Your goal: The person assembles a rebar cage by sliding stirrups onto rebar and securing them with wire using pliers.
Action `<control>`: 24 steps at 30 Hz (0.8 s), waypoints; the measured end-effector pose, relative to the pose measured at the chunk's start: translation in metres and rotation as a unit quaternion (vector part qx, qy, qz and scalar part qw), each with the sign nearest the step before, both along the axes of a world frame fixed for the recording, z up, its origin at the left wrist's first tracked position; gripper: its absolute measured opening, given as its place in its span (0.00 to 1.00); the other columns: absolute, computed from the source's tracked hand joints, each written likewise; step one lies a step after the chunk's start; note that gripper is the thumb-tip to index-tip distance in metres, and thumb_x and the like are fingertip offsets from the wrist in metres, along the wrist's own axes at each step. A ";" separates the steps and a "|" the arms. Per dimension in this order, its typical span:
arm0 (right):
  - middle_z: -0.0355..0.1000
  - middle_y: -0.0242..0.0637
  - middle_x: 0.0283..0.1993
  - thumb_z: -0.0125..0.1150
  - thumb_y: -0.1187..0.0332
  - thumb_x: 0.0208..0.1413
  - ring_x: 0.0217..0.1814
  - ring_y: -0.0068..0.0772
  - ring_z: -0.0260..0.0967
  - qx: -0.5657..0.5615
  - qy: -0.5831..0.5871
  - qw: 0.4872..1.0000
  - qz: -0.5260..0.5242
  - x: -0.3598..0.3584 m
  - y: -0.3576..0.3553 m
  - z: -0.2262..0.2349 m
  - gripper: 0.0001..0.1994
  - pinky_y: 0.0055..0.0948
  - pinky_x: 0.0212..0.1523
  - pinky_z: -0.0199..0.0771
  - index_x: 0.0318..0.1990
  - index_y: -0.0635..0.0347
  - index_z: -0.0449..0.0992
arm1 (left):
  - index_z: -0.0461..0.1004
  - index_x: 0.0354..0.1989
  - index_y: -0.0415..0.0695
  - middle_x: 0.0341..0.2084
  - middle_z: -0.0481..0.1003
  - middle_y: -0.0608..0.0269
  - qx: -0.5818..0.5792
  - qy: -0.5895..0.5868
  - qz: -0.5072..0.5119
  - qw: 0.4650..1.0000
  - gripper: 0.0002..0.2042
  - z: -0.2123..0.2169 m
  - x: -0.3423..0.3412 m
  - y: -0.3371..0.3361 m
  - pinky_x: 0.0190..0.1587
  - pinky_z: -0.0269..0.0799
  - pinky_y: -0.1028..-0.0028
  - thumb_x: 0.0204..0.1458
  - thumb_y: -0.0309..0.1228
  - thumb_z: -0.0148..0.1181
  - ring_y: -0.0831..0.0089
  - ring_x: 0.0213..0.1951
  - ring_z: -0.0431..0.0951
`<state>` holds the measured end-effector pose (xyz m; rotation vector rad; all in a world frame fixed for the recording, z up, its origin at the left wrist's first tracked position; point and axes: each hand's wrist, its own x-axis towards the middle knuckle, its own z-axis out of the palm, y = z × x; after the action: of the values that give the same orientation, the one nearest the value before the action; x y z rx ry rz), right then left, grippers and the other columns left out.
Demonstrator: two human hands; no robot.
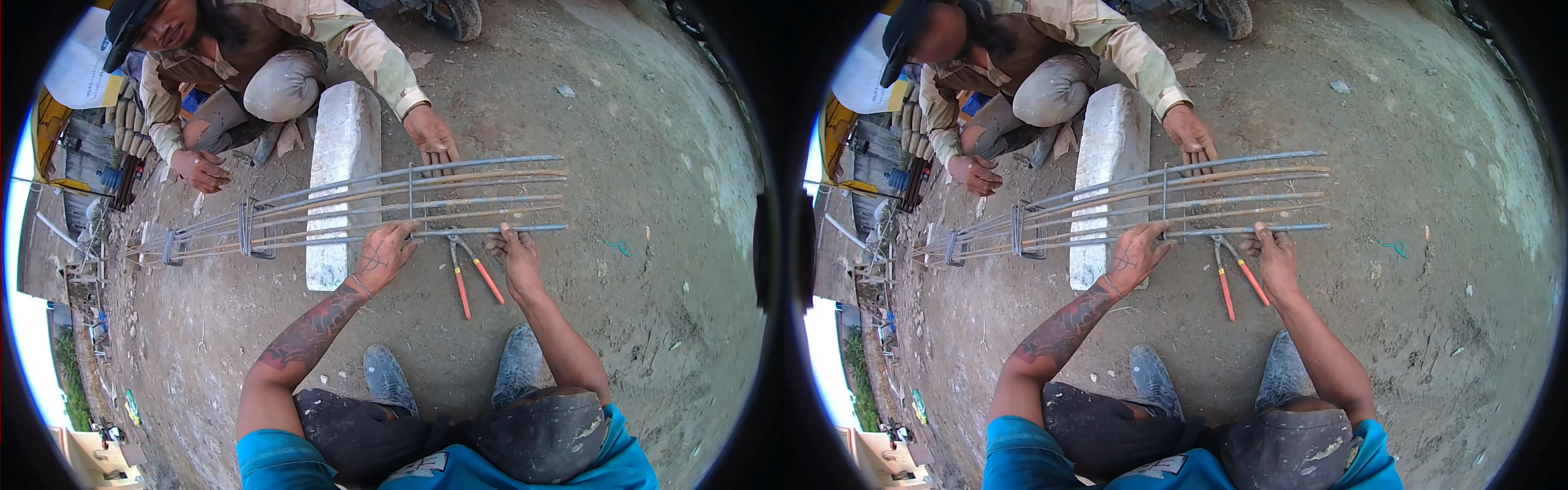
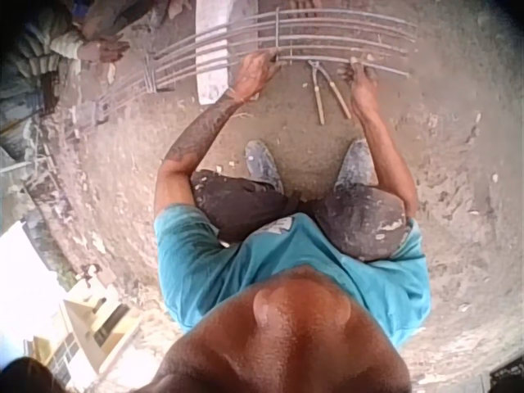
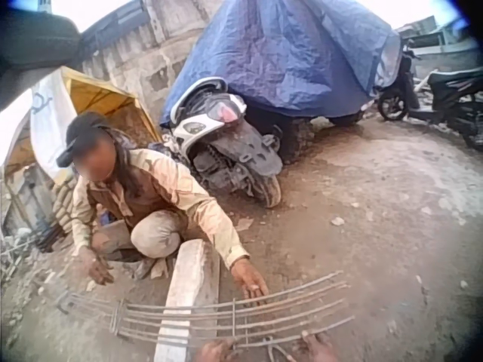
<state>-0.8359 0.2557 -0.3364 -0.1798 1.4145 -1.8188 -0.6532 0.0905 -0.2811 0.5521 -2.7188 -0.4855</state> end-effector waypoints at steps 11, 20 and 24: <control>0.72 0.38 0.33 0.52 0.66 0.60 0.31 0.24 0.70 -0.013 -0.025 1.000 0.012 -0.005 0.000 -0.003 0.11 0.22 0.32 0.67 0.38 0.67 0.71 | 0.71 0.45 0.43 0.34 0.75 0.51 0.020 -0.009 0.001 1.000 0.18 0.000 0.000 -0.002 0.38 0.73 0.64 0.45 0.30 0.63 0.55 0.36 0.76; 0.72 0.43 0.35 0.55 0.58 0.56 0.40 0.35 0.71 -0.046 0.161 0.980 0.109 -0.024 0.018 -0.038 0.17 0.35 0.41 0.70 0.40 0.68 0.71 | 0.68 0.49 0.43 0.35 0.74 0.52 0.015 -0.012 0.000 1.000 0.22 -0.005 0.003 -0.004 0.38 0.73 0.64 0.44 0.32 0.64 0.56 0.37 0.76; 0.73 0.51 0.41 0.53 0.60 0.54 0.46 0.50 0.70 0.183 0.551 0.794 0.181 -0.014 0.011 -0.072 0.17 0.43 0.49 0.68 0.42 0.67 0.73 | 0.67 0.50 0.43 0.35 0.75 0.52 0.031 -0.007 0.008 0.999 0.26 -0.007 0.002 -0.005 0.38 0.74 0.67 0.41 0.32 0.68 0.59 0.35 0.78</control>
<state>-0.8496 0.2667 -0.4080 -1.3770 2.2513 -1.0238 -0.6514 0.0854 -0.2876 0.5940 -2.7190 -0.5654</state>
